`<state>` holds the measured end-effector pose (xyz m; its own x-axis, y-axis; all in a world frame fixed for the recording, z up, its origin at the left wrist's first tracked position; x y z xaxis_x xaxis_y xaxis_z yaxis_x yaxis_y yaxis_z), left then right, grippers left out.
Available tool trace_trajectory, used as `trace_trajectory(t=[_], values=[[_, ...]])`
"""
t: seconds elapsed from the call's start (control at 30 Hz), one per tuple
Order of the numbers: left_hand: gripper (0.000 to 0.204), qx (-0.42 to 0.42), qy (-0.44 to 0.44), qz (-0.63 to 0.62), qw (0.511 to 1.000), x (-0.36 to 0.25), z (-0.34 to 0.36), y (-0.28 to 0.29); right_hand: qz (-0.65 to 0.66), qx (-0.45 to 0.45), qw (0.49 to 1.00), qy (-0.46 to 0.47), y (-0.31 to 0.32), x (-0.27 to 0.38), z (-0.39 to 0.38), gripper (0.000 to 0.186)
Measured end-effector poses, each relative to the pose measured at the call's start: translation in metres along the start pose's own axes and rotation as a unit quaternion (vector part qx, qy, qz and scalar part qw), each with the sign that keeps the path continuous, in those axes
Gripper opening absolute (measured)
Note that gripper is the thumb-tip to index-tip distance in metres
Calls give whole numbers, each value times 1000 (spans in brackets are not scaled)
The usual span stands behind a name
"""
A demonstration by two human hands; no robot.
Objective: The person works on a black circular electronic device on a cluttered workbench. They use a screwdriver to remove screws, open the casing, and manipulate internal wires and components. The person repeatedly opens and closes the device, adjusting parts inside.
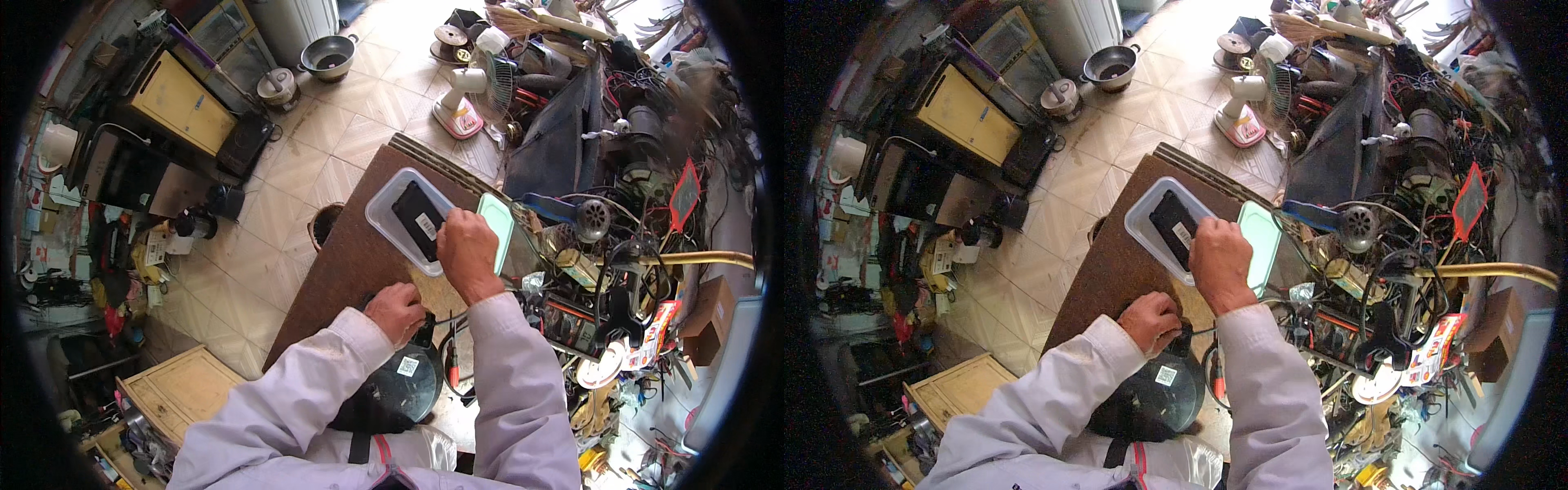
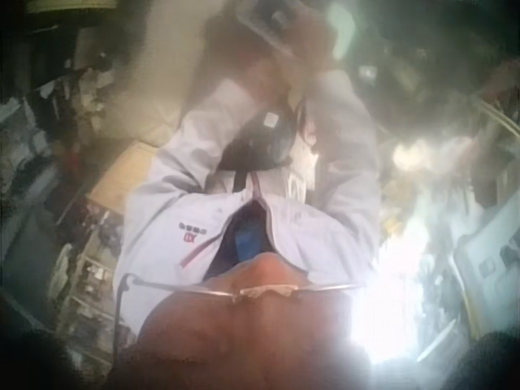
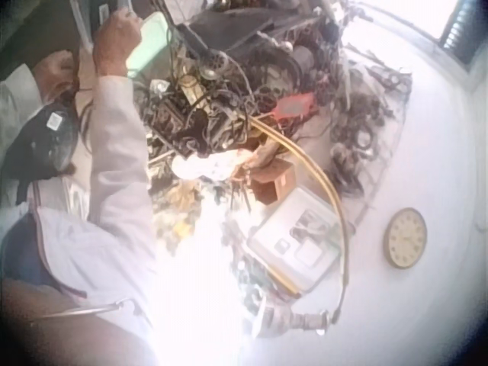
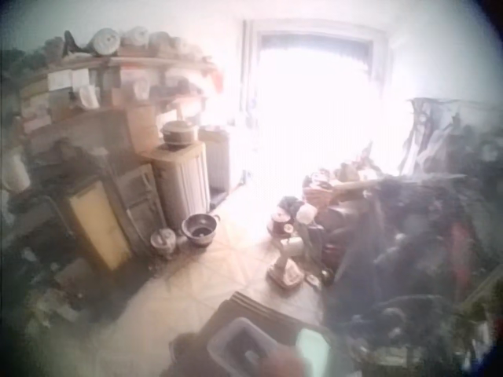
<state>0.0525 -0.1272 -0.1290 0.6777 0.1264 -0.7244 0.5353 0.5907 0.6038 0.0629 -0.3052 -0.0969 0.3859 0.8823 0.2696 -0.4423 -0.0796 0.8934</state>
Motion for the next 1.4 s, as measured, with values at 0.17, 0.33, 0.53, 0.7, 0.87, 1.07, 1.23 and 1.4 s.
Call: trace_trajectory(t=[0.17, 0.33, 0.53, 0.7, 0.87, 1.07, 1.23, 1.4], values=[[14, 9, -5, -12, 1000, -1, 3, 1, 65, -6, 993, -96, 69, -20, -61, 13], [11, 31, 23, -5, 999, 3, 2, 3, 182, -6, 960, -212, 103, -30, -158, 12], [9, 41, 18, -22, 999, 1, 2, 7, 276, 41, 876, -394, 116, -21, -249, 17], [11, 64, 2, -28, 998, 5, 8, 17, 331, 28, 828, -451, 108, -9, -274, 15], [12, -25, 53, -43, 997, 6, 20, 59, 344, 18, 830, -438, 111, -4, -259, 17], [20, -84, 305, -122, 941, 14, -33, 109, 363, 16, 843, -397, 110, 3, -242, 17], [38, 9, 482, -282, 829, -18, -94, 92, 382, 30, 862, -333, 111, 24, -228, 17], [52, 7, 495, -333, 802, -27, -115, 72, 410, 59, 850, -324, 110, 42, -214, 15]])
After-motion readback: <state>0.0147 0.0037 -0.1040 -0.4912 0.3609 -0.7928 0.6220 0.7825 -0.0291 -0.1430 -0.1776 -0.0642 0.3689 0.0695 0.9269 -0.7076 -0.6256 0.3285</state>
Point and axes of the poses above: each hand's wrist, its own z-axis towards the middle knuckle, its own y-axis out of the back of the hand, x = y × z, the point moved 4 cm from there along z, towards the middle knuckle, and after that the axes turned 12 degrees about -x, right-handed, at the moved point
